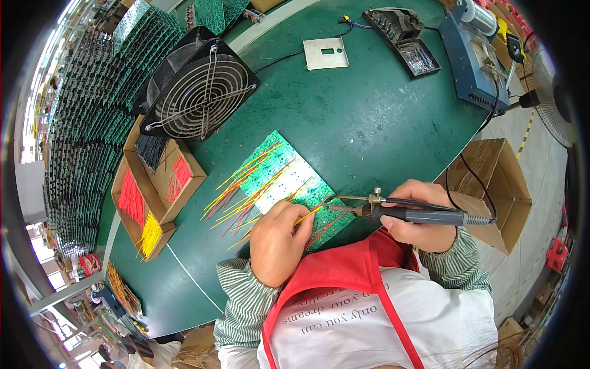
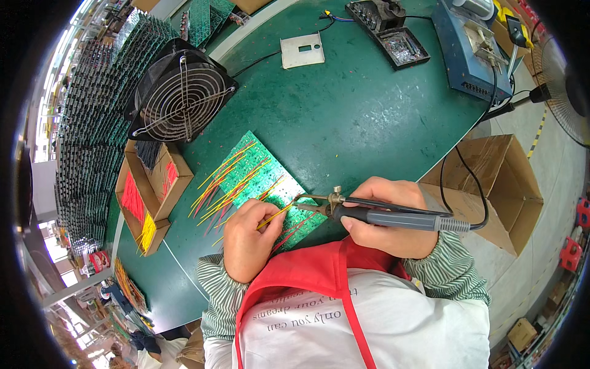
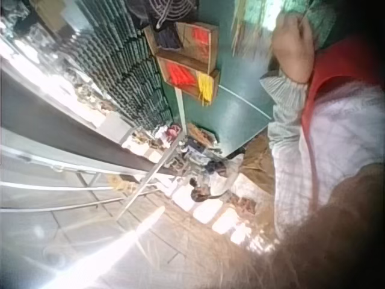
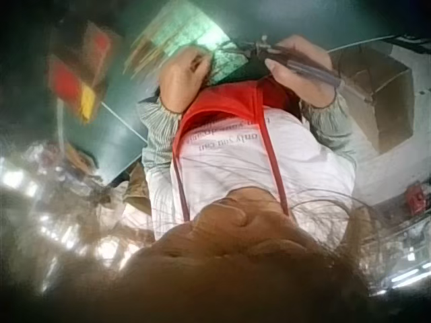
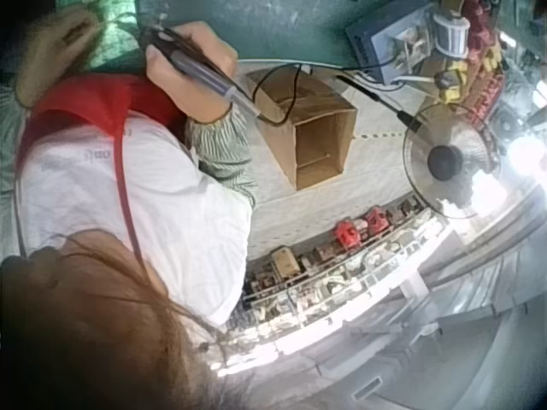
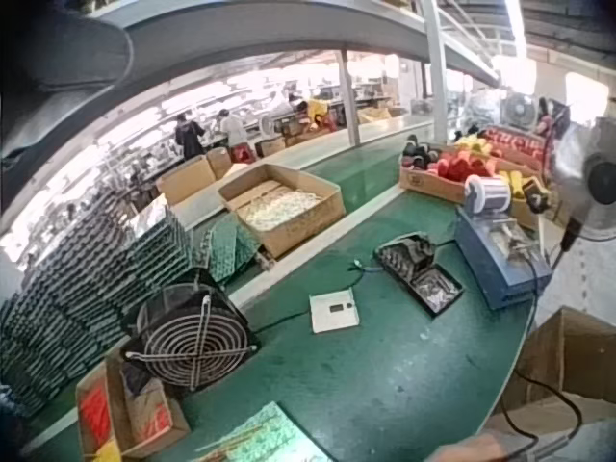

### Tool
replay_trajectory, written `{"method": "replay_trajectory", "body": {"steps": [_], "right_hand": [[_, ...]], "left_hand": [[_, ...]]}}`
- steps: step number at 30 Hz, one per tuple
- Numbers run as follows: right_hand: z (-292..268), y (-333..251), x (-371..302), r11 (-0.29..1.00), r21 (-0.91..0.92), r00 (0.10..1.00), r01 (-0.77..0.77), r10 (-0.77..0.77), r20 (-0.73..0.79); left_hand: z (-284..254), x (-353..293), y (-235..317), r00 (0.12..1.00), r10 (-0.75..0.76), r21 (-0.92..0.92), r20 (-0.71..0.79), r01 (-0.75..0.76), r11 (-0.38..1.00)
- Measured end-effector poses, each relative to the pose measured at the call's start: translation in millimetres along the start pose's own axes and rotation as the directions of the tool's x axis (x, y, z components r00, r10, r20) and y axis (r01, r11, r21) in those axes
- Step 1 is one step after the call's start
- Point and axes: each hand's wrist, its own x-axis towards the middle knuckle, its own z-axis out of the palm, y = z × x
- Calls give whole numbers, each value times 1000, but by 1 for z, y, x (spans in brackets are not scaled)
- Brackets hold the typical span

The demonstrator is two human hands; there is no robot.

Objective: The person solders wires onto a circuit board with a soldering iron. The person then moves the board aside, picks up a new circuit board from a stack, takes wires from a box, and solders them onto the board.

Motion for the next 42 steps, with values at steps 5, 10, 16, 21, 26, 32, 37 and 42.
{"method": "replay_trajectory", "body": {"steps": [5,10,16,21,26,32,37,42], "right_hand": [[-3,2,-1,1000,15,1000,-7,7,-21],[-7,4,-5,999,35,998,-42,43,-36],[-14,3,-8,996,54,996,-73,76,-45],[-16,5,-9,997,30,995,-68,70,-67],[-13,5,-7,985,102,988,-139,145,-57],[-14,5,-4,997,47,996,-56,59,-64],[-12,6,-3,998,11,996,-68,68,-54],[-13,5,-5,998,8,996,-68,69,-64]], "left_hand": [[-9,-2,2,988,66,47,-141,-59,997],[-30,-1,17,955,62,185,-289,-8,983],[0,9,14,988,112,29,-105,-109,994],[11,15,10,998,56,-52,-41,-58,997],[10,15,11,999,33,-55,-23,-34,998],[9,16,11,1000,-3,-83,2,3,997],[11,16,9,999,37,-62,-10,-37,997],[11,16,8,998,58,-52,-21,-59,997]]}}
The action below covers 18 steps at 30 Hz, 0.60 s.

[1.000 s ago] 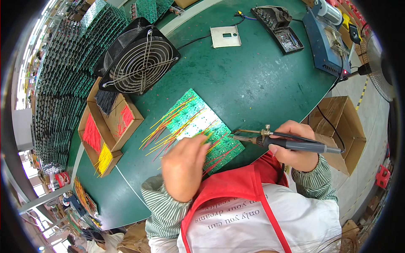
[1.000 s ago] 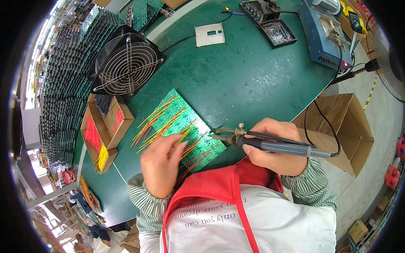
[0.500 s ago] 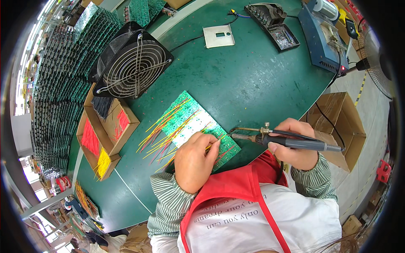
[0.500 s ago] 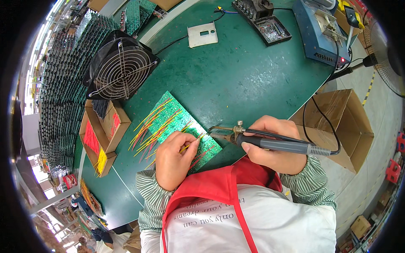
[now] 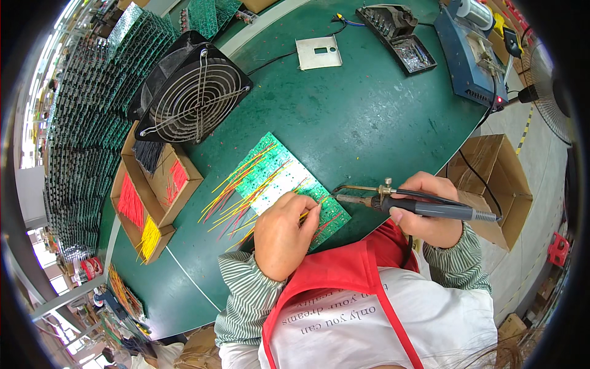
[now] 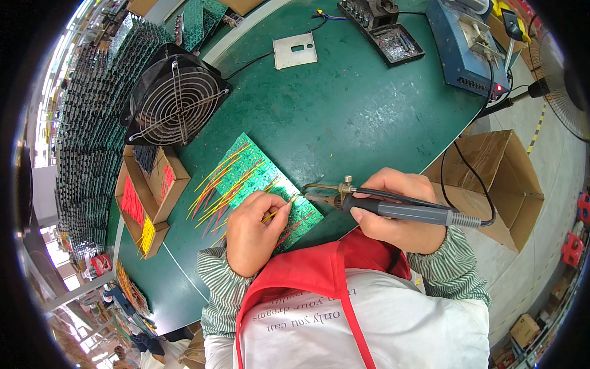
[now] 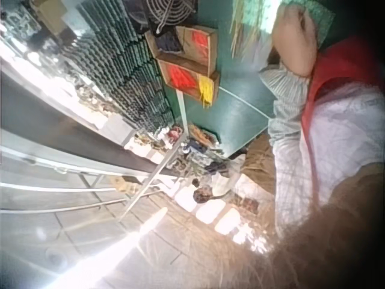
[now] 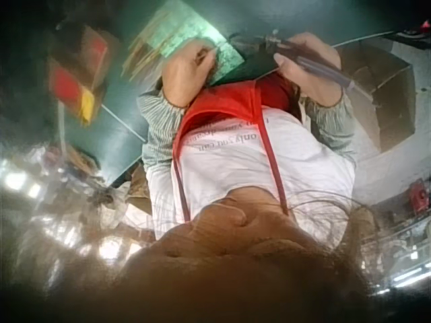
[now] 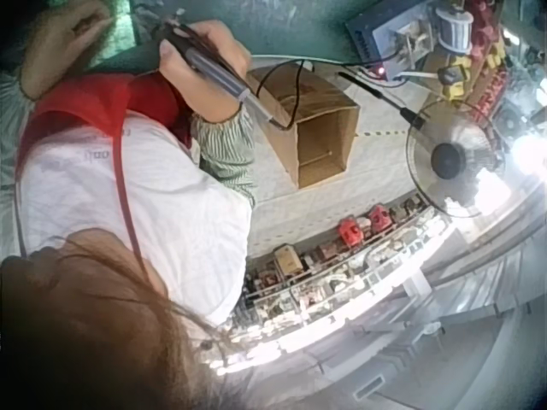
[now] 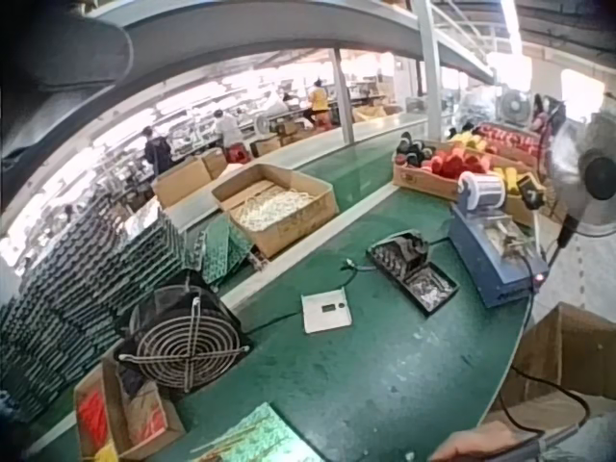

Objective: The person solders wires onto a circuit board with a soldering iron. The person then moves the board aside, picks up a new circuit board from a stack, takes wires from a box, and solders them onto the board.

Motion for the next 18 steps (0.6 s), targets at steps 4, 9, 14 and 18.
{"method": "replay_trajectory", "body": {"steps": [4,9,14,18], "right_hand": [[-4,0,-2,999,13,999,45,-44,-9],[-5,-1,-6,998,-4,998,59,-59,-3],[-5,-2,-11,993,-29,993,113,-114,-14],[0,-7,-15,992,-7,992,126,-126,26]], "left_hand": [[-1,-1,1,1000,-26,1,5,26,1000],[-7,-9,1,998,43,61,-43,-40,997],[-41,-52,-20,996,-58,199,-64,70,978],[-67,-86,-26,960,-210,312,-186,261,914]]}}
